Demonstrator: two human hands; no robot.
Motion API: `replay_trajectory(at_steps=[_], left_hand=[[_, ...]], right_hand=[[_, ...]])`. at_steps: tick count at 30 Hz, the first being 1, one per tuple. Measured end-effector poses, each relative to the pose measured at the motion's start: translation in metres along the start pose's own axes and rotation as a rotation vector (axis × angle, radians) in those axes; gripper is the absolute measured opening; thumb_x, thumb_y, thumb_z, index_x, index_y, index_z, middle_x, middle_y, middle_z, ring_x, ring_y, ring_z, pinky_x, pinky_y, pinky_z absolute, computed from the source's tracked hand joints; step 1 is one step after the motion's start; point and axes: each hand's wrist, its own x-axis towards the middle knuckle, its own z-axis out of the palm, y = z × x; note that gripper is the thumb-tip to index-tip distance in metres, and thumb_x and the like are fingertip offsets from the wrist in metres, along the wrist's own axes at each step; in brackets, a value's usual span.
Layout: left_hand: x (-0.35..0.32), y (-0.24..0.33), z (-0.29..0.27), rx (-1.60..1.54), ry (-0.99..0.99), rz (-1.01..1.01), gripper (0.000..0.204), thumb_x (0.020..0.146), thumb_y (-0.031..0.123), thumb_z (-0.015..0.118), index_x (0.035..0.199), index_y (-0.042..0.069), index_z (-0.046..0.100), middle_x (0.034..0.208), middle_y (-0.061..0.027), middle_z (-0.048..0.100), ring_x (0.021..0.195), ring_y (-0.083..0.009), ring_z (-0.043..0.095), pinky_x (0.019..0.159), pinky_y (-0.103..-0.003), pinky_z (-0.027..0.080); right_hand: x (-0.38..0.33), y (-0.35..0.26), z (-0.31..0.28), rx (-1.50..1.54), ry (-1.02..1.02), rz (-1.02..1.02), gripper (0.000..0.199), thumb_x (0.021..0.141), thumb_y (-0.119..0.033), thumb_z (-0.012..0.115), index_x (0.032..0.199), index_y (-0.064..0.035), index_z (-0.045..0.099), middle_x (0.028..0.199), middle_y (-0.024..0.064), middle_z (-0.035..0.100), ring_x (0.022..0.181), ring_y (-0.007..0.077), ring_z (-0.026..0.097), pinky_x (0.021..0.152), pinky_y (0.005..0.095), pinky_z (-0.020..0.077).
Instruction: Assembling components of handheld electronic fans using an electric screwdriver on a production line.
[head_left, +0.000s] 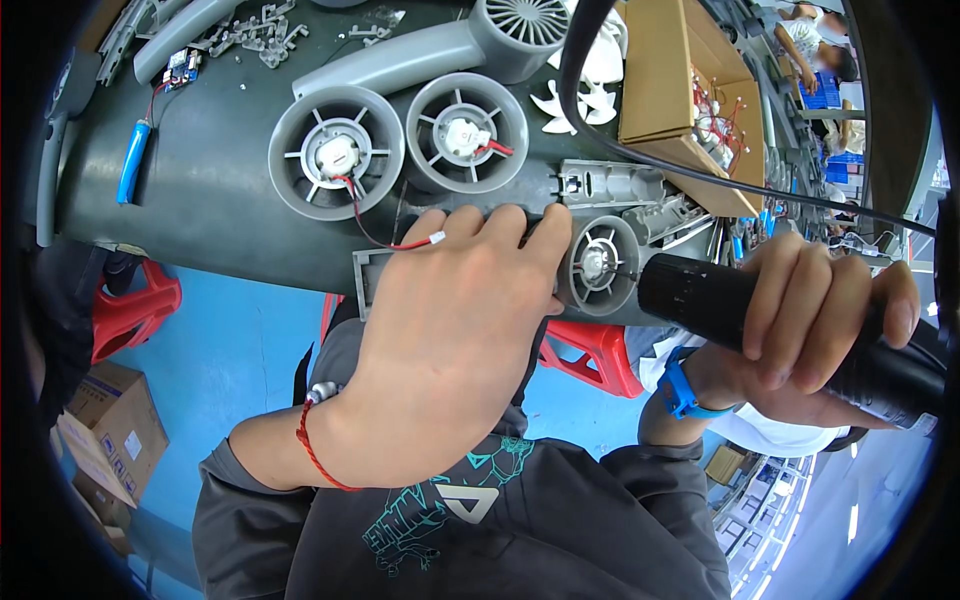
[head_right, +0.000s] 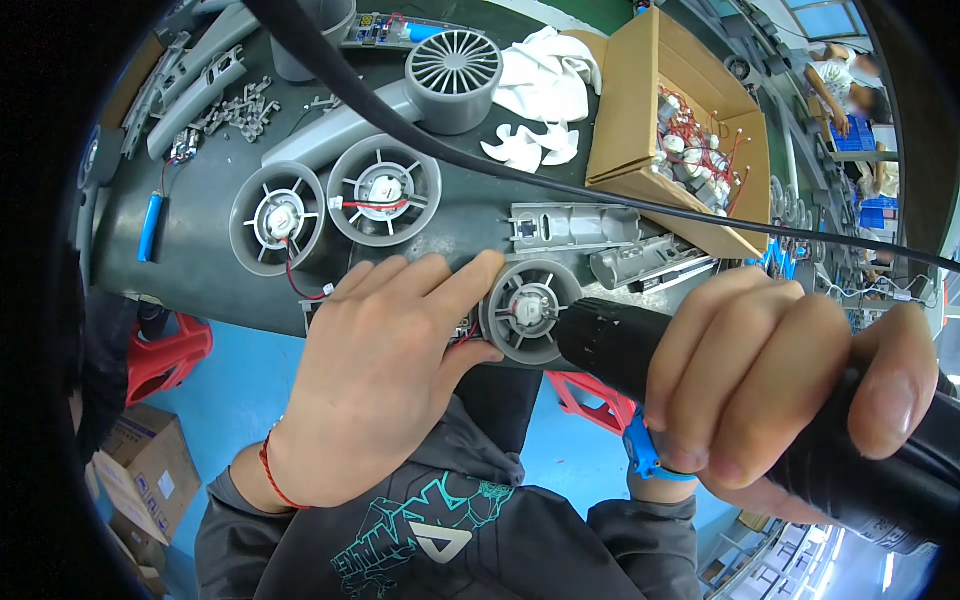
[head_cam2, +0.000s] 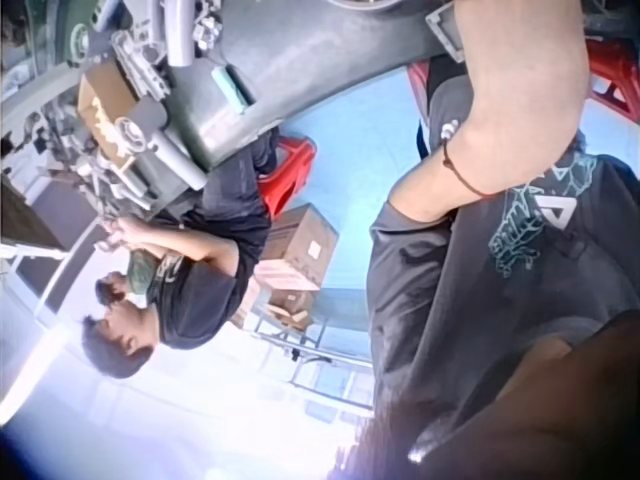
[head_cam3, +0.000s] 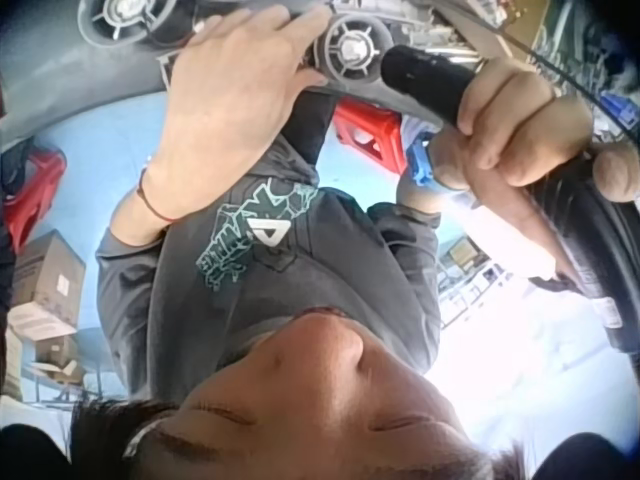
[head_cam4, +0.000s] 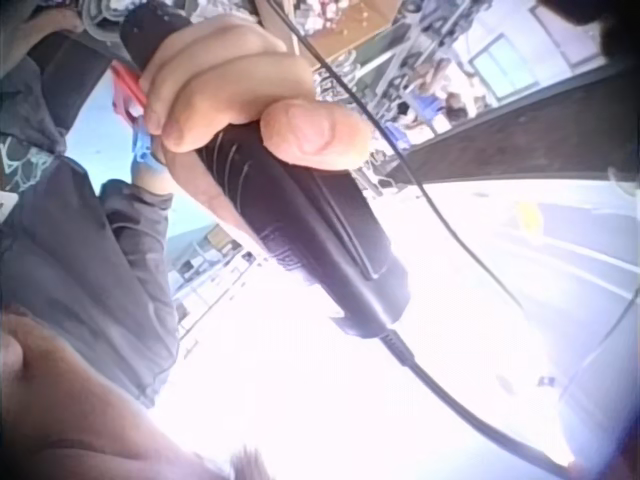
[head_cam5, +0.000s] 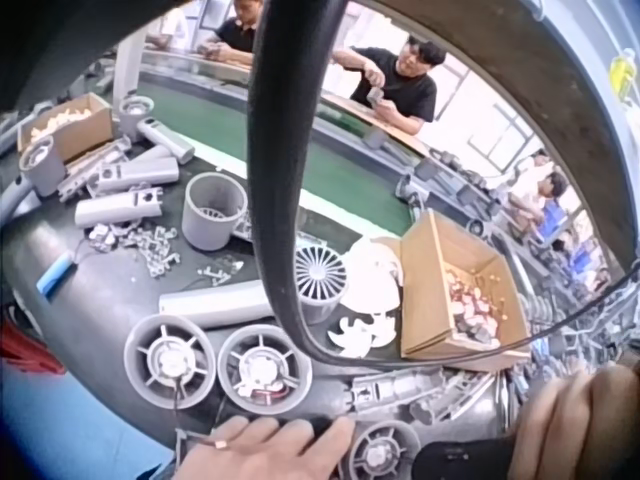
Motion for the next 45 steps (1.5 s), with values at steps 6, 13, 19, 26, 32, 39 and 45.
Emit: replay_trajectory(at_steps=[6,13,19,26,32,39,45], left_hand=[[-0.002,0.001,0.001,0.002,-0.008,-0.014,0.054,0.078,0.016,0.075,0.128,0.008,0.056,0.09,-0.0086,0.058,0.09,-0.0299,0.059,0.082,-0.041,0.046],[-0.004,-0.001,0.0,0.024,-0.005,-0.032,0.053,0.078,0.015,0.076,0.126,0.008,0.056,0.089,-0.0094,0.059,0.089,-0.0304,0.06,0.08,-0.041,0.046],[0.008,0.004,-0.005,-0.016,0.049,0.124,0.053,0.076,0.013,0.077,0.124,0.005,0.057,0.09,-0.0138,0.06,0.085,-0.0366,0.061,0.075,-0.044,0.047],[0.005,0.043,0.026,-0.103,-0.163,0.298,0.052,0.079,0.015,0.073,0.124,-0.002,0.053,0.097,-0.0188,0.063,0.087,-0.0395,0.063,0.075,-0.047,0.051],[0.094,0.162,0.116,-0.676,-0.28,0.394,0.047,0.085,0.032,0.074,0.118,0.003,0.059,0.095,-0.0179,0.07,0.093,-0.0253,0.068,0.078,-0.038,0.051],[0.177,0.259,0.197,-1.111,-0.673,0.253,0.048,0.088,0.011,0.066,0.131,0.0,0.048,0.093,-0.0085,0.063,0.071,-0.0138,0.063,0.056,-0.029,0.052],[0.21,0.246,0.203,-1.242,-0.715,0.183,0.042,0.092,0.002,0.057,0.133,-0.003,0.047,0.103,-0.01,0.063,0.089,-0.0181,0.067,0.067,-0.031,0.057]], right_hand=[[-0.004,0.001,-0.002,-0.009,-0.054,-0.017,0.037,0.094,-0.047,0.062,0.1,-0.0116,0.053,0.065,-0.0006,0.062,0.048,0.0078,0.06,0.045,0.0177,0.0494],[0.007,0.008,0.002,0.006,-0.147,0.05,0.036,0.096,-0.047,0.06,0.095,-0.0124,0.051,0.066,-0.0002,0.063,0.05,0.0085,0.062,0.045,0.0186,0.0519],[0.004,-0.002,0.022,-0.054,0.318,-0.021,0.083,0.083,-0.085,0.04,0.109,-0.0072,0.054,0.058,0.0012,0.053,0.041,0.0125,0.048,0.038,0.0276,0.0386],[0.032,-0.065,0.022,0.457,0.323,-0.026,0.099,0.082,-0.088,0.033,0.113,0.0037,0.053,0.06,0.0083,0.056,0.047,0.0174,0.051,0.044,0.03,0.0414],[0.072,-0.059,0.082,0.321,0.339,0.144,0.068,0.093,-0.071,0.044,0.083,-0.0042,0.054,0.055,0.0013,0.051,0.04,0.0076,0.047,0.039,0.0213,0.0362],[0.086,-0.04,0.097,0.433,0.205,0.259,0.064,0.092,-0.072,0.045,0.077,-0.0101,0.044,0.057,-0.001,0.048,0.041,0.0054,0.045,0.04,0.0194,0.036],[0.085,-0.034,0.11,0.4,0.153,0.16,0.065,0.093,-0.07,0.046,0.077,-0.0076,0.047,0.051,0.0012,0.047,0.035,0.0078,0.047,0.033,0.0215,0.0357]])
